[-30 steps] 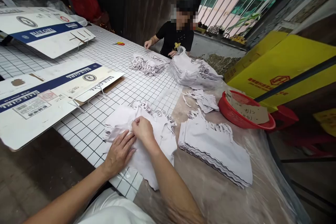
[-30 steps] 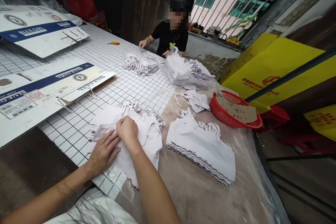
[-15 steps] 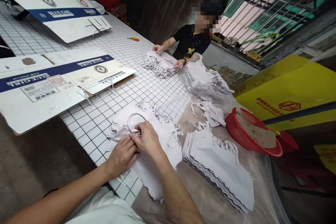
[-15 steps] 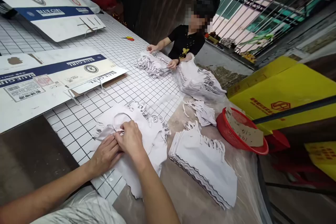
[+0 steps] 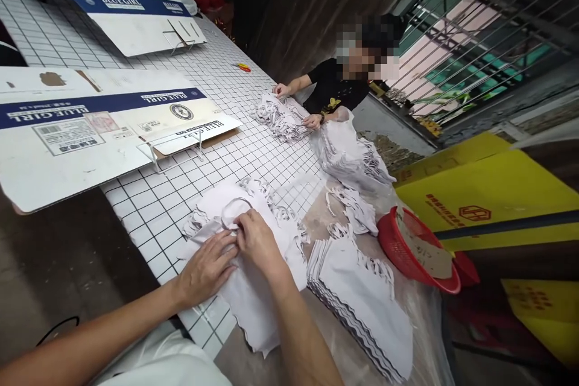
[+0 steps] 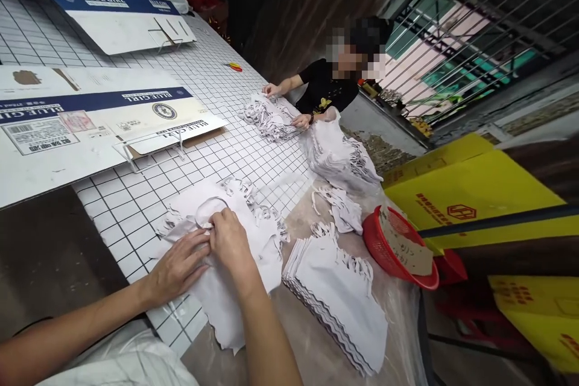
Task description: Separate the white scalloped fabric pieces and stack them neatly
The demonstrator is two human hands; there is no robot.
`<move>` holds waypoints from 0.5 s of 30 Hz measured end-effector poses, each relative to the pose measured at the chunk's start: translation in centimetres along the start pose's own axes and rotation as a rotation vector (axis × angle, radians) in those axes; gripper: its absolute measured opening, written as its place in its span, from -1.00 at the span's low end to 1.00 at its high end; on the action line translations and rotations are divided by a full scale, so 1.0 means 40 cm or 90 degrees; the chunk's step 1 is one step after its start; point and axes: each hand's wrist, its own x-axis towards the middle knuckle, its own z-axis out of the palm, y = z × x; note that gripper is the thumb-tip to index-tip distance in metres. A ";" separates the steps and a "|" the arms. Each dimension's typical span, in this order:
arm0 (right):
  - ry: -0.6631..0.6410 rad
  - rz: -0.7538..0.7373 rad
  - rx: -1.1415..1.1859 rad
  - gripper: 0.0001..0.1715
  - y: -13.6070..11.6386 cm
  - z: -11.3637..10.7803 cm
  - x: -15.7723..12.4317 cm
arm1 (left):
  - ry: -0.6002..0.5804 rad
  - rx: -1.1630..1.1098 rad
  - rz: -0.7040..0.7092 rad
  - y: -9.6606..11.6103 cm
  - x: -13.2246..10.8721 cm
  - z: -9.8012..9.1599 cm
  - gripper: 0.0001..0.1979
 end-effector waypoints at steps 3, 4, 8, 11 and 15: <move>0.047 0.057 -0.040 -0.84 -0.014 0.026 0.009 | 0.009 0.007 0.002 0.003 0.000 0.000 -0.73; 0.069 0.082 -0.026 -0.87 -0.017 0.032 0.012 | 0.011 0.014 0.004 0.003 0.000 0.001 -0.73; 0.117 0.202 0.218 -0.74 -0.004 0.027 0.030 | 0.026 0.041 0.011 0.004 -0.002 0.008 -0.70; 0.101 0.309 0.517 -0.66 0.028 -0.014 0.060 | 0.025 0.042 0.015 0.001 -0.005 0.011 -0.67; 0.052 0.432 0.730 -0.67 0.070 -0.098 0.110 | 0.028 0.025 0.014 -0.001 -0.008 0.016 -0.66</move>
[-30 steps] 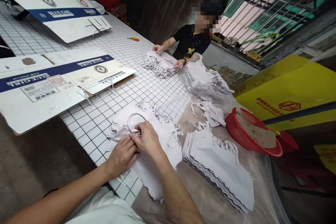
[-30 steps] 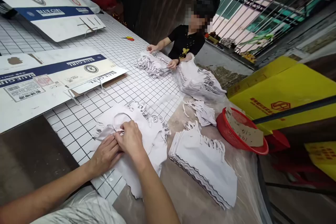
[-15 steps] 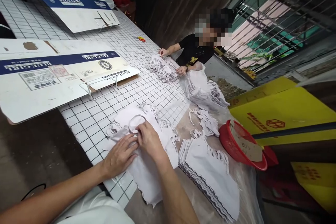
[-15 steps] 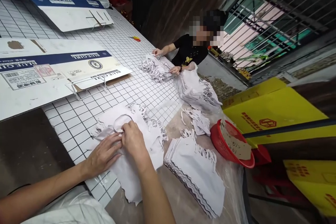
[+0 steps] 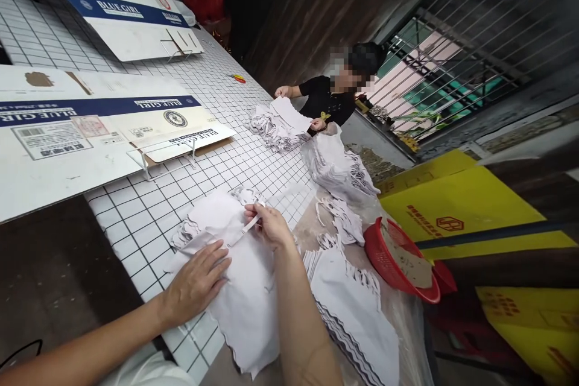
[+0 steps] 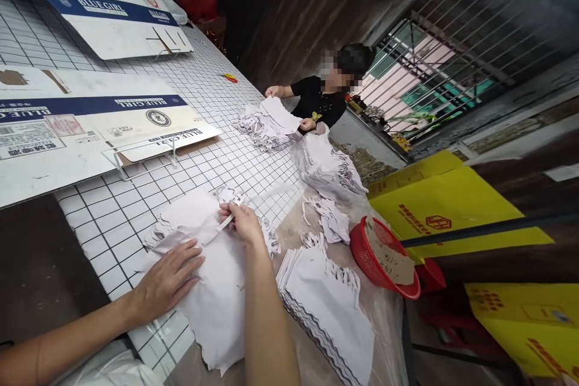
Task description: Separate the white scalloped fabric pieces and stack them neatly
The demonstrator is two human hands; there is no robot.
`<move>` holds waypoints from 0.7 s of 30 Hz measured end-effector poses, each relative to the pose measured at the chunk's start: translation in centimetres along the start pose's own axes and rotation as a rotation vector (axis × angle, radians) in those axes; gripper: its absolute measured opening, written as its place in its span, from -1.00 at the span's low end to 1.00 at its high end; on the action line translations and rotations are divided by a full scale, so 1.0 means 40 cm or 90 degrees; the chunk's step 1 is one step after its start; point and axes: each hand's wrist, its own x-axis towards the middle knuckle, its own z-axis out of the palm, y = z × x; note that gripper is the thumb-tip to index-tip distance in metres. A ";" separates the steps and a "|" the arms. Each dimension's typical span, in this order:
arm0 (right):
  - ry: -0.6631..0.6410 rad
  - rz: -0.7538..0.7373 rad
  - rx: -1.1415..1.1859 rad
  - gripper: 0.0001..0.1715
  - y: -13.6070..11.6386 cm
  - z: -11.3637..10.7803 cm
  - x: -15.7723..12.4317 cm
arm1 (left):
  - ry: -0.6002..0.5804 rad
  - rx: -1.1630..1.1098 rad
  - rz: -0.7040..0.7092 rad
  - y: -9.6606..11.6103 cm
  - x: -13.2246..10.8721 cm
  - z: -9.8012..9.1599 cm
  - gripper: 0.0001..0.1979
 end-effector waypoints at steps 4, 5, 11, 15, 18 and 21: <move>-0.071 0.075 0.058 -0.67 -0.059 -0.031 0.019 | 0.007 0.002 0.010 -0.001 0.001 0.002 -0.69; -0.079 0.076 0.064 -0.69 -0.063 -0.033 0.020 | 0.007 0.006 0.013 -0.001 0.002 0.001 -0.69; -0.064 0.031 0.002 -0.78 -0.013 -0.034 0.000 | 0.003 0.019 0.009 0.002 0.009 -0.006 -0.71; -0.013 -0.021 -0.068 -0.79 0.017 -0.062 -0.014 | -0.002 0.017 0.011 0.003 0.014 -0.010 -0.71; 0.052 -0.024 -0.145 -0.84 0.015 -0.087 -0.016 | -0.001 0.018 0.007 0.002 0.014 -0.009 -0.72; 0.105 -0.039 -0.217 -0.89 -0.001 -0.102 -0.018 | -0.004 0.017 0.006 0.000 0.010 -0.006 -0.71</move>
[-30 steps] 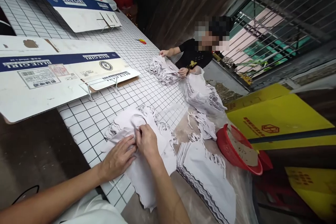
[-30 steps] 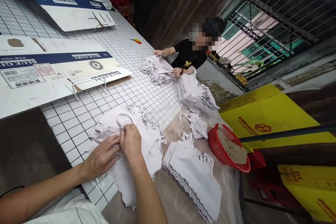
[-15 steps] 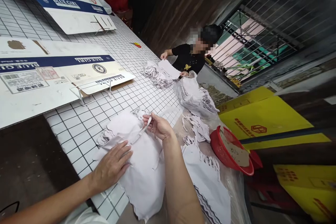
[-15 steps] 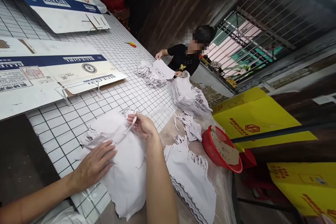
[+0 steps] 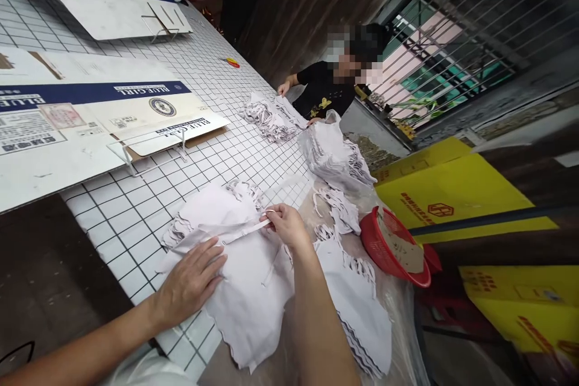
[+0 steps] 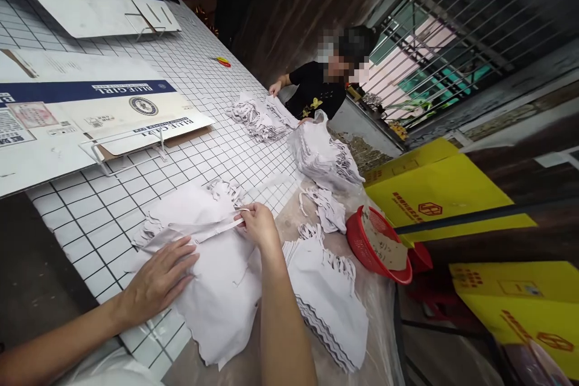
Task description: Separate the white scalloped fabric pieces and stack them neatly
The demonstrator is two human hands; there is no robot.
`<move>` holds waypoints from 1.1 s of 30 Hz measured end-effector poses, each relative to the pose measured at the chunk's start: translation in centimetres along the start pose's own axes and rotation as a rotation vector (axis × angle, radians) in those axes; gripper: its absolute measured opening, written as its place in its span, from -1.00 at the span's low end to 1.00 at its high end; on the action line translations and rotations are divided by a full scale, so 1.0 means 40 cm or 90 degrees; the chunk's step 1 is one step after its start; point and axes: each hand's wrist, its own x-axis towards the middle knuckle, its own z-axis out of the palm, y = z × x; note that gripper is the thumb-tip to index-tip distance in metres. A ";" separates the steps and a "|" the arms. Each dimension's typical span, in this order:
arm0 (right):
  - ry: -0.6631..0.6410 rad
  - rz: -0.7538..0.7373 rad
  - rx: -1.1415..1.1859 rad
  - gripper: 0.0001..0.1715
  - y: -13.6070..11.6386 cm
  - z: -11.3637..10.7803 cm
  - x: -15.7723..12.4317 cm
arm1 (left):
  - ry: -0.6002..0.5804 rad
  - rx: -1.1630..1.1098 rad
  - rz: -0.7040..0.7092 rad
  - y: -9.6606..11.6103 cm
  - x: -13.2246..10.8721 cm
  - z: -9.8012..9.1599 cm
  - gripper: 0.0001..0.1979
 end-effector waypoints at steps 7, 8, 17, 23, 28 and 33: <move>-0.050 -0.021 -0.187 -0.83 -0.044 -0.042 -0.025 | -0.003 -0.013 0.001 -0.003 0.000 -0.001 -0.69; -0.080 -0.025 -0.188 -0.82 -0.051 -0.051 -0.030 | -0.005 -0.014 0.001 -0.003 0.001 -0.001 -0.69; -0.420 -0.089 0.008 -0.57 -0.038 -0.111 -0.041 | -0.010 -0.019 -0.001 -0.003 -0.002 0.001 -0.70; -0.359 -0.124 0.302 -0.60 -0.001 -0.056 -0.016 | -0.008 -0.023 -0.002 -0.002 0.000 0.005 -0.66; -0.234 -0.079 0.357 -0.61 0.002 0.021 0.032 | 0.006 -0.002 0.008 0.001 0.003 0.001 -0.65; -0.161 -0.073 0.268 -0.51 0.015 0.078 0.095 | -0.011 0.003 0.019 0.003 0.005 -0.006 -0.63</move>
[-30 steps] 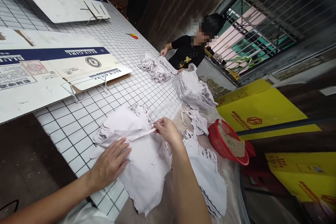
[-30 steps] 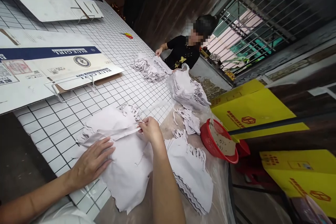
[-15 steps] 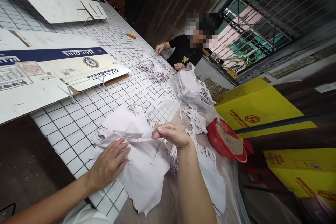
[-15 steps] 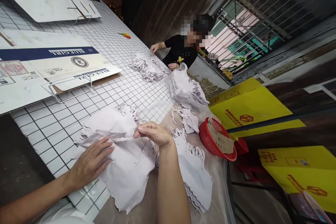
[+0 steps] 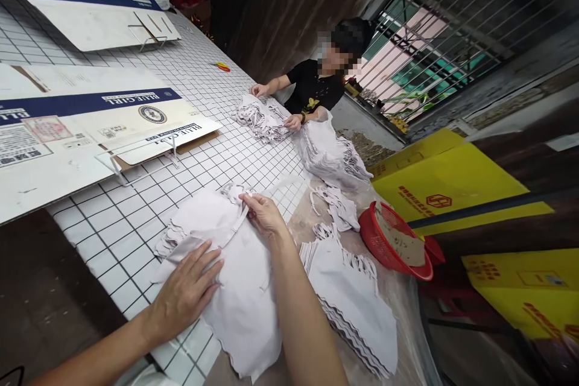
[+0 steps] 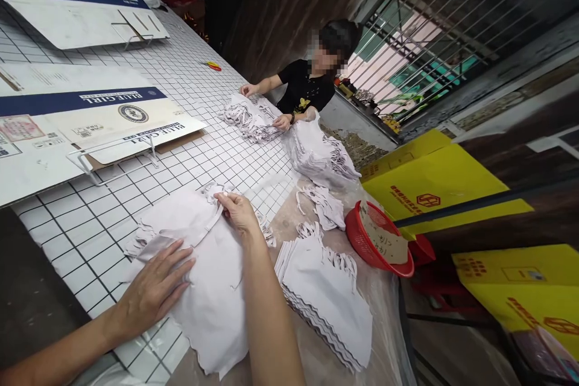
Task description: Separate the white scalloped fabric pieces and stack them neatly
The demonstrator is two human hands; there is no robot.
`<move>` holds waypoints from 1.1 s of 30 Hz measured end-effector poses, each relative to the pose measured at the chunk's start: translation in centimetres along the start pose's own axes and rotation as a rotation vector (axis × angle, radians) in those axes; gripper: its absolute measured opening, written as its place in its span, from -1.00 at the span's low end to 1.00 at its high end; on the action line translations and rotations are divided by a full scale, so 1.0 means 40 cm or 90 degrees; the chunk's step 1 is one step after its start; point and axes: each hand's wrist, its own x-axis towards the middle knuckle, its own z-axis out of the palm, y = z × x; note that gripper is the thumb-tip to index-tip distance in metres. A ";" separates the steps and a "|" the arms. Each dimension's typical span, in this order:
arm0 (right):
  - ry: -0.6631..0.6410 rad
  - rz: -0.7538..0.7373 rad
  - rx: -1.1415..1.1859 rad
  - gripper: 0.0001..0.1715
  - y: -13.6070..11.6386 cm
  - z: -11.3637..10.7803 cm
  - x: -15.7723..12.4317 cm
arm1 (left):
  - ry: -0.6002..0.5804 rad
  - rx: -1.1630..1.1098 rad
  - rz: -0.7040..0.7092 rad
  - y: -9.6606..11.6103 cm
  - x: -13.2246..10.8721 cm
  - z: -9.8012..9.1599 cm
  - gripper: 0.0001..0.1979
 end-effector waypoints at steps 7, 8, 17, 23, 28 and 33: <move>0.093 0.004 -0.054 -0.41 0.046 -0.014 0.050 | -0.020 0.008 0.006 0.000 0.001 -0.002 -0.63; 0.110 -0.001 -0.056 -0.40 0.050 -0.014 0.054 | -0.023 0.009 0.006 -0.001 0.001 -0.003 -0.62; 0.251 -0.128 -0.159 -0.60 -0.035 -0.208 -0.135 | -0.022 -0.051 0.017 0.005 0.012 -0.032 -0.48; 0.273 -0.092 -0.337 -0.82 0.012 -0.335 -0.285 | -0.098 -0.118 0.145 0.097 0.054 0.010 -0.45; 0.167 -0.056 -0.450 -0.69 0.080 -0.281 -0.256 | -0.149 -0.143 0.214 0.160 0.066 0.057 -0.51; 0.151 -0.181 -0.617 -0.89 0.078 -0.232 -0.219 | -0.171 -0.150 0.239 0.175 0.061 0.065 -0.54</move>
